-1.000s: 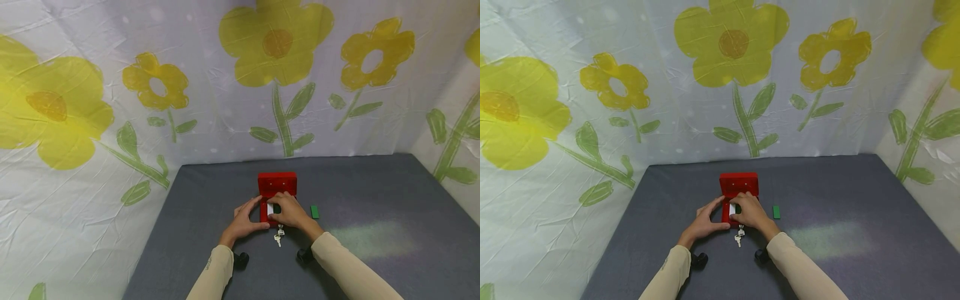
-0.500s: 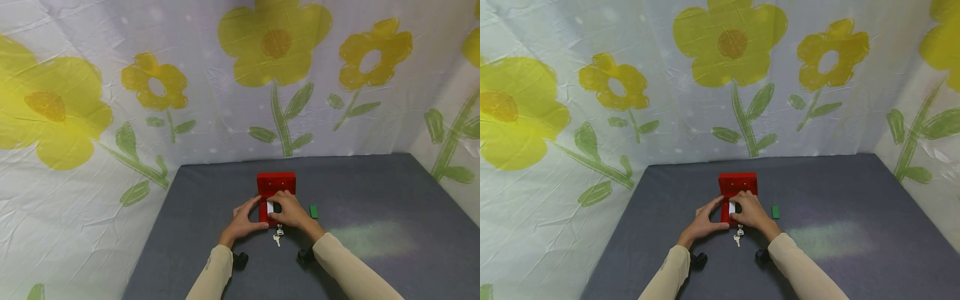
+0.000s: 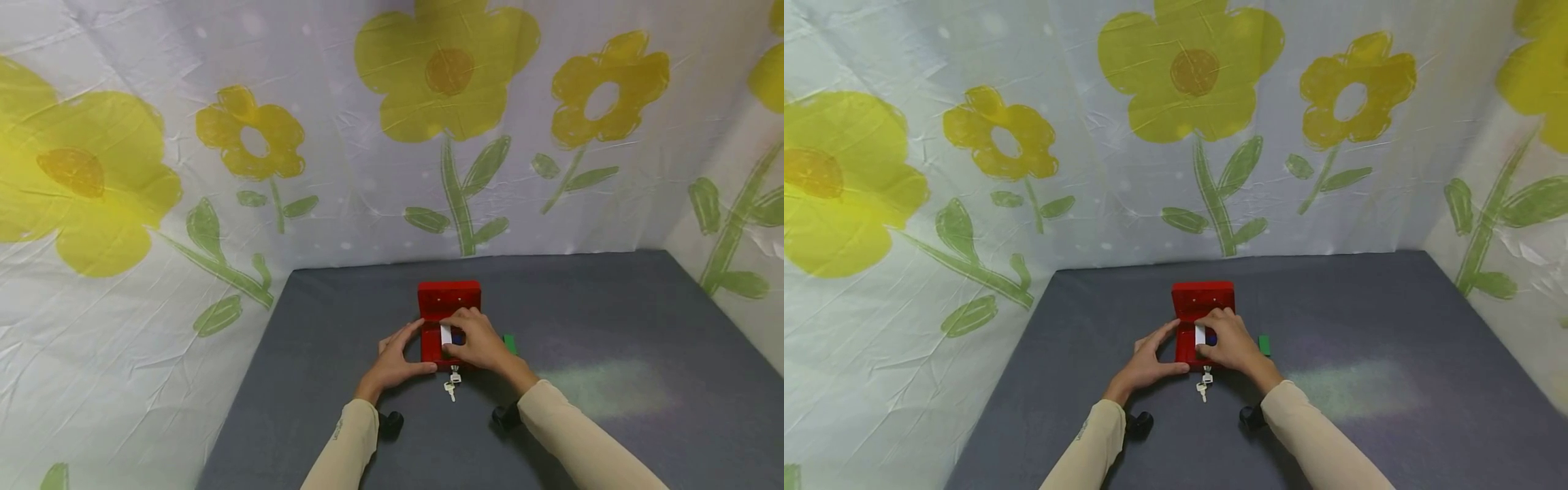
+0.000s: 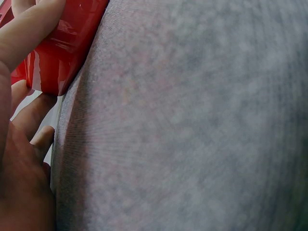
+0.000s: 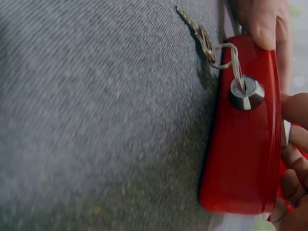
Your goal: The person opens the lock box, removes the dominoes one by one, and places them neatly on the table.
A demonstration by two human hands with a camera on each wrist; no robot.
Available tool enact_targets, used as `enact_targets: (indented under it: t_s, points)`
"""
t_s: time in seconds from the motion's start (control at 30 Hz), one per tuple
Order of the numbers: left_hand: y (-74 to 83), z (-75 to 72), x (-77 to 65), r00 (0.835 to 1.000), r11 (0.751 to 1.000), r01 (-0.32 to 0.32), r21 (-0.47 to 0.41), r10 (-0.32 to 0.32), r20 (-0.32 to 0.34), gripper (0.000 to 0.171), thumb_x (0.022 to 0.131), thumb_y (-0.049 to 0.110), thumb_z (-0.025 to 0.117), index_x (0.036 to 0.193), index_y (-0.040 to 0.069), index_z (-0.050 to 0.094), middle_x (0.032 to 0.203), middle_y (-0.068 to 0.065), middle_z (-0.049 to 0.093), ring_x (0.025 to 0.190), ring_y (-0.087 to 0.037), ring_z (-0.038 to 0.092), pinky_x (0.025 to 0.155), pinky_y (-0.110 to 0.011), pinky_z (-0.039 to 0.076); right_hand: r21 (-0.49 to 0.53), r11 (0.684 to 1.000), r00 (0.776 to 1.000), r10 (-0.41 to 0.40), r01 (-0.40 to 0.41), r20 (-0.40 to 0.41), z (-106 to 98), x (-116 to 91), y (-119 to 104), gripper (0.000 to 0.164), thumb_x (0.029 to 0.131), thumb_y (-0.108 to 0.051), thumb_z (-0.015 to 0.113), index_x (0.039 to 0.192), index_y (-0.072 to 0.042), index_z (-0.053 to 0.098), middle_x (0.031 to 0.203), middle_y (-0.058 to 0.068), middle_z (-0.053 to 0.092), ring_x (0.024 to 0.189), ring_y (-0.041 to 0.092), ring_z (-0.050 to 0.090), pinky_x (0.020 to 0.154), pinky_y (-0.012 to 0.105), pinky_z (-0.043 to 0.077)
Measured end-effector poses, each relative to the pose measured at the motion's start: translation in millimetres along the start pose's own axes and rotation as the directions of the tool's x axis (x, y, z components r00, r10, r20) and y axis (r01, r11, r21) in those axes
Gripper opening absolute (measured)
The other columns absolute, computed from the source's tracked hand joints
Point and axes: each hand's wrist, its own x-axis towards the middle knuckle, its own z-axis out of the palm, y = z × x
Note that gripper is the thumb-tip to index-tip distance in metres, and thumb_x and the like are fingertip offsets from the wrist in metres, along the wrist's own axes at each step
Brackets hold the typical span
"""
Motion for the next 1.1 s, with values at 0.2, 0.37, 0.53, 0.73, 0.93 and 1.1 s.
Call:
enact_targets:
  t_s: [0.2, 0.37, 0.53, 0.73, 0.93, 1.1]
  points:
    - [-1.2, -0.6, -0.2, 1.000, 1.000, 0.001, 0.004, -0.001, 0.000, 0.095, 0.076, 0.055, 0.085, 0.156, 0.043, 0.035, 0.163, 0.002, 0.040, 0.152, -0.029, 0.021, 0.116, -0.060, 0.023, 0.014, 1.000, 1.000, 0.011, -0.011, -0.019, -4, -4, 5, 0.047, 0.082, -0.019, 0.084, 0.125, -0.004, 0.071, 0.112, 0.008, 0.067, 0.098, 0.021, 0.050, 0.088, 0.041, 0.038]
    - [-1.9, 0.1, 0.4, 1.000, 1.000, 0.008, 0.000, -0.008, 0.008, 0.097, 0.075, 0.058, 0.085, 0.156, 0.044, 0.035, 0.164, 0.005, 0.038, 0.154, -0.027, 0.021, 0.117, -0.058, 0.021, 0.043, 0.999, 0.999, 0.020, -0.018, -0.032, -8, -6, 10, 0.048, 0.082, -0.017, 0.084, 0.126, -0.003, 0.071, 0.114, 0.009, 0.068, 0.100, 0.024, 0.052, 0.088, 0.041, 0.036]
    - [-2.0, 1.2, 0.6, 1.000, 1.000, 0.016, -0.007, -0.016, 0.000, 0.097, 0.074, 0.057, 0.085, 0.156, 0.044, 0.035, 0.164, 0.004, 0.038, 0.153, -0.029, 0.020, 0.116, -0.061, 0.023, 0.063, 0.998, 0.998, 0.026, -0.023, -0.049, -12, -8, 14, 0.047, 0.082, -0.015, 0.084, 0.125, -0.004, 0.071, 0.113, 0.008, 0.067, 0.098, 0.024, 0.052, 0.089, 0.043, 0.036]
    - [1.1, 0.5, -0.9, 1.000, 1.000, 0.019, -0.025, -0.019, -0.005, 0.095, 0.075, 0.053, 0.087, 0.155, 0.043, 0.036, 0.163, 0.001, 0.040, 0.153, -0.031, 0.019, 0.116, -0.063, 0.023, 0.067, 0.997, 0.997, 0.028, -0.024, -0.065, -16, -12, 21, 0.046, 0.081, -0.015, 0.083, 0.124, -0.003, 0.071, 0.112, 0.009, 0.068, 0.098, 0.024, 0.052, 0.089, 0.043, 0.036]
    - [2.3, -0.1, -1.4, 1.000, 1.000, 0.025, -0.019, -0.025, -0.004, 0.096, 0.075, 0.054, 0.086, 0.155, 0.044, 0.036, 0.164, 0.003, 0.038, 0.154, -0.031, 0.017, 0.116, -0.064, 0.023, 0.058, 0.998, 0.996, 0.027, -0.022, -0.088, -18, -17, 26, 0.046, 0.081, -0.016, 0.083, 0.123, -0.004, 0.071, 0.113, 0.010, 0.068, 0.099, 0.024, 0.052, 0.088, 0.044, 0.037]
    - [3.3, -0.7, -1.6, 1.000, 1.000, 0.026, -0.017, -0.026, -0.007, 0.095, 0.075, 0.051, 0.087, 0.155, 0.043, 0.036, 0.165, 0.004, 0.037, 0.154, -0.031, 0.018, 0.116, -0.063, 0.023, 0.058, 0.998, 0.995, 0.029, -0.023, -0.098, -21, -21, 30, 0.046, 0.081, -0.016, 0.083, 0.124, -0.003, 0.071, 0.113, 0.013, 0.067, 0.101, 0.028, 0.053, 0.090, 0.048, 0.038]
